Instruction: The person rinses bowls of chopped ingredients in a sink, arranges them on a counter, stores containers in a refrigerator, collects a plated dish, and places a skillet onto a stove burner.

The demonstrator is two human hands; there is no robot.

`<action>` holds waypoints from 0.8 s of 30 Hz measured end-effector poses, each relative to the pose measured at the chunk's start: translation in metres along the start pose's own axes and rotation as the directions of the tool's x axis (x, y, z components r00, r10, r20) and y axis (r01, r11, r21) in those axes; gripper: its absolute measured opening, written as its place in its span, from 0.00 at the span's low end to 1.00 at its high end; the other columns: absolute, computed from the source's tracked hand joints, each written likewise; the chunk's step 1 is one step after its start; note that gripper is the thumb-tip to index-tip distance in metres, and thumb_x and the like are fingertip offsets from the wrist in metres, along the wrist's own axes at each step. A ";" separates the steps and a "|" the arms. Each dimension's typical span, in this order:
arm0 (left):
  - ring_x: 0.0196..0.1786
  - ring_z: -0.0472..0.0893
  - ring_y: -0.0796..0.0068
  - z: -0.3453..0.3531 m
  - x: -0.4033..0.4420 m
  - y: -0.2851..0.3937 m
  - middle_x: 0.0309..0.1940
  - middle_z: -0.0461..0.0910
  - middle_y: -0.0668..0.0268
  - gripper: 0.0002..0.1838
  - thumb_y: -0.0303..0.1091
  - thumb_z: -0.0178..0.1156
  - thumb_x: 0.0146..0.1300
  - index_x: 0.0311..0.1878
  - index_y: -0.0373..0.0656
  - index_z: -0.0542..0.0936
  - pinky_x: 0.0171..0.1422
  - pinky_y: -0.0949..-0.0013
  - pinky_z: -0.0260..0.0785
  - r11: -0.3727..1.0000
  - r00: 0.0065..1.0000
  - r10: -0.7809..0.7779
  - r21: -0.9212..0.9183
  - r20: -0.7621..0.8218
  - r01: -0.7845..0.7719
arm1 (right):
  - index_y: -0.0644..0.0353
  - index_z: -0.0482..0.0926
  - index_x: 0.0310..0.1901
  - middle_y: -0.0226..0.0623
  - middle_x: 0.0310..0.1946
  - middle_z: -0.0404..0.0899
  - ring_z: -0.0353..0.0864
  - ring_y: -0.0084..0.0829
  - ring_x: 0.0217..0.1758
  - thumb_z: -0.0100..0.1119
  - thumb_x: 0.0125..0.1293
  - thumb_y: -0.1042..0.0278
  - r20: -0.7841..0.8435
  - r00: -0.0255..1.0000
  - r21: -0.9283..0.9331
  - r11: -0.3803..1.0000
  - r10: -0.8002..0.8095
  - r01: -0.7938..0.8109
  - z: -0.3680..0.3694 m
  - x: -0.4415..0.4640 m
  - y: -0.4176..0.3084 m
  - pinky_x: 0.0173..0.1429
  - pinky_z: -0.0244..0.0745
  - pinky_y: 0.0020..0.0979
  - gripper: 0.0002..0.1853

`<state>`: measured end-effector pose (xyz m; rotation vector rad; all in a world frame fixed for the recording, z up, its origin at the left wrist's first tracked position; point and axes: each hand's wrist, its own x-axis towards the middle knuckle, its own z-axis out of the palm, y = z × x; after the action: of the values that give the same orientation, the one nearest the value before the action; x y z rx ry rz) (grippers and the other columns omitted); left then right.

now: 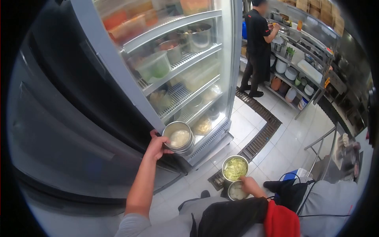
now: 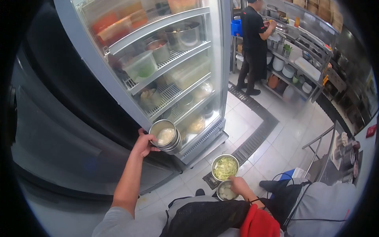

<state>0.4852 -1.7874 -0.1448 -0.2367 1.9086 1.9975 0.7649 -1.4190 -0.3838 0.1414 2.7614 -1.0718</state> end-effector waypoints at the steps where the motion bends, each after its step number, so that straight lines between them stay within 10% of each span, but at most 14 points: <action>1: 0.39 0.84 0.45 0.001 0.000 0.005 0.57 0.65 0.38 0.52 0.20 0.61 0.49 0.73 0.52 0.40 0.31 0.46 0.85 1.000 1.000 0.006 -0.012 0.003 -0.006 | 0.59 0.82 0.52 0.57 0.35 0.85 0.85 0.57 0.44 0.59 0.55 0.75 0.007 1.000 0.007 1.000 -0.004 0.004 -0.001 0.009 0.001 0.49 0.79 0.52 0.20; 8: 0.45 0.83 0.46 0.027 -0.050 -0.026 0.61 0.60 0.40 0.48 0.19 0.63 0.52 0.70 0.57 0.45 0.34 0.50 0.87 0.999 0.996 -0.024 -0.029 0.087 0.027 | 0.58 0.82 0.52 0.57 0.36 0.85 0.85 0.58 0.44 0.61 0.55 0.75 0.017 1.000 -0.008 1.000 0.019 -0.019 -0.007 0.009 -0.014 0.50 0.79 0.51 0.20; 18: 0.41 0.77 0.75 0.021 -0.093 -0.063 0.46 0.74 0.61 0.43 0.19 0.67 0.50 0.70 0.54 0.63 0.35 0.71 0.72 0.939 0.858 -0.293 0.297 0.422 0.174 | 0.57 0.84 0.49 0.57 0.35 0.85 0.84 0.59 0.43 0.63 0.55 0.74 -0.049 0.997 -0.042 0.997 0.063 -0.065 0.001 -0.038 -0.009 0.49 0.79 0.53 0.17; 24: 0.56 0.81 0.64 -0.014 -0.088 -0.059 0.56 0.74 0.58 0.39 0.22 0.64 0.53 0.71 0.48 0.65 0.45 0.60 0.83 0.946 0.859 -0.308 0.225 0.409 0.233 | 0.56 0.85 0.49 0.57 0.35 0.85 0.85 0.58 0.43 0.64 0.53 0.73 -0.035 0.989 -0.041 0.989 0.142 -0.143 0.024 -0.074 -0.013 0.49 0.80 0.52 0.19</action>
<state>0.5863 -1.8134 -0.1682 -0.0024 1.6329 1.5343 0.8380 -1.4467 -0.3778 0.3472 2.7512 -0.9817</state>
